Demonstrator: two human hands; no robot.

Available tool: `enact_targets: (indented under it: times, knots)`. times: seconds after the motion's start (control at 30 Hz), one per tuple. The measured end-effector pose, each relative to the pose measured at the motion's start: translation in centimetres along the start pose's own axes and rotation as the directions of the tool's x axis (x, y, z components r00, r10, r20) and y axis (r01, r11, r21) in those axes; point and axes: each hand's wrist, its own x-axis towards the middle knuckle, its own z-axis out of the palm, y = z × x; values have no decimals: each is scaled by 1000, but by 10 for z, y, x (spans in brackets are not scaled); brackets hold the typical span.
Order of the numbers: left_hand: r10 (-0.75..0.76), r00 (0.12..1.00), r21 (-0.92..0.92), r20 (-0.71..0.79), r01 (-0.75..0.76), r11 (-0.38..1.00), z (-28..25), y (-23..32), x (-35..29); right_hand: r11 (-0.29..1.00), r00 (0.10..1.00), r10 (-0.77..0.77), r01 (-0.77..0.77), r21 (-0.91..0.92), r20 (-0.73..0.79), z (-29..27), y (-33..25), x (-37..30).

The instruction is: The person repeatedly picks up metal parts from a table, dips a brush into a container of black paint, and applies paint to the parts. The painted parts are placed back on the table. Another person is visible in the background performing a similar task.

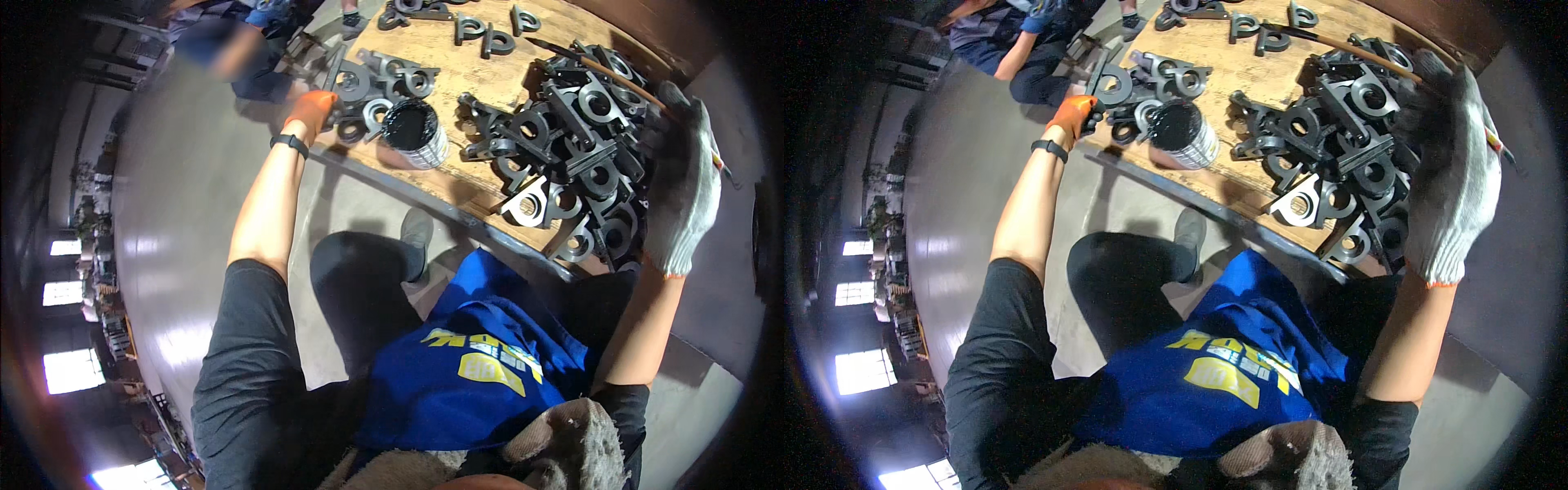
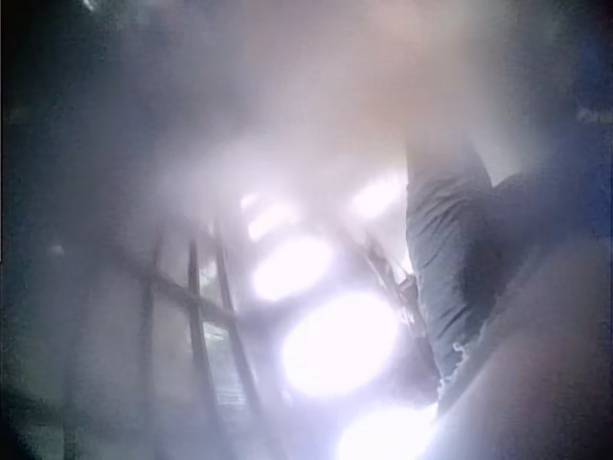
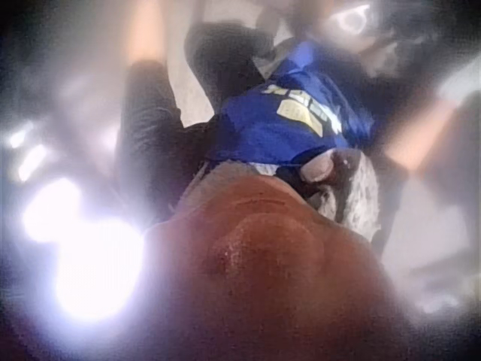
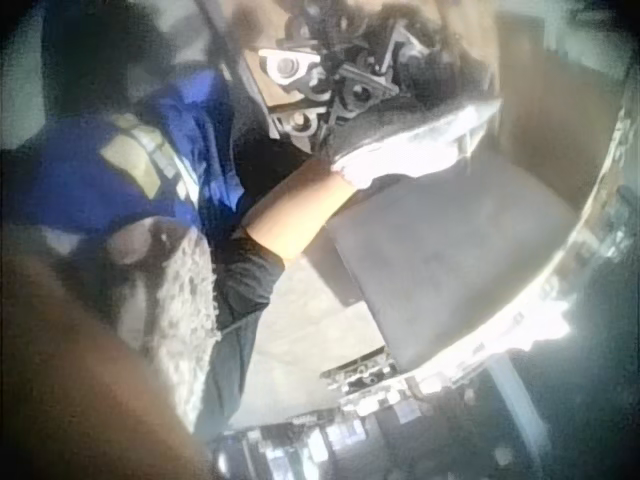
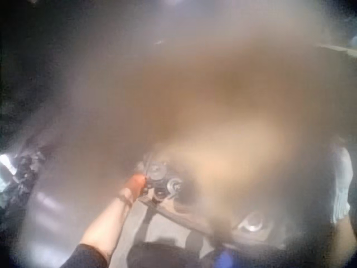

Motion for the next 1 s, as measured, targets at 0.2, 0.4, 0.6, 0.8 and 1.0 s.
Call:
enact_targets:
  times: [0.2,0.4,0.6,0.8,1.0]
  knots:
    - [197,970,674,139,-239,699,69,77,77,996,995,62,-67,-66,-81,-35,23,11]
    - [255,797,813,548,-579,64,152,111,163,986,993,28,-46,-159,-115,-43,41,22]
    - [150,921,854,359,-389,344,219,106,200,951,943,266,-290,-103,-200,-65,32,29]
    - [323,939,865,-116,-64,498,185,141,151,948,938,259,-292,-126,-229,-75,27,29]
    - [661,748,818,51,-412,402,143,184,104,992,950,61,-91,-85,-307,-33,18,18]
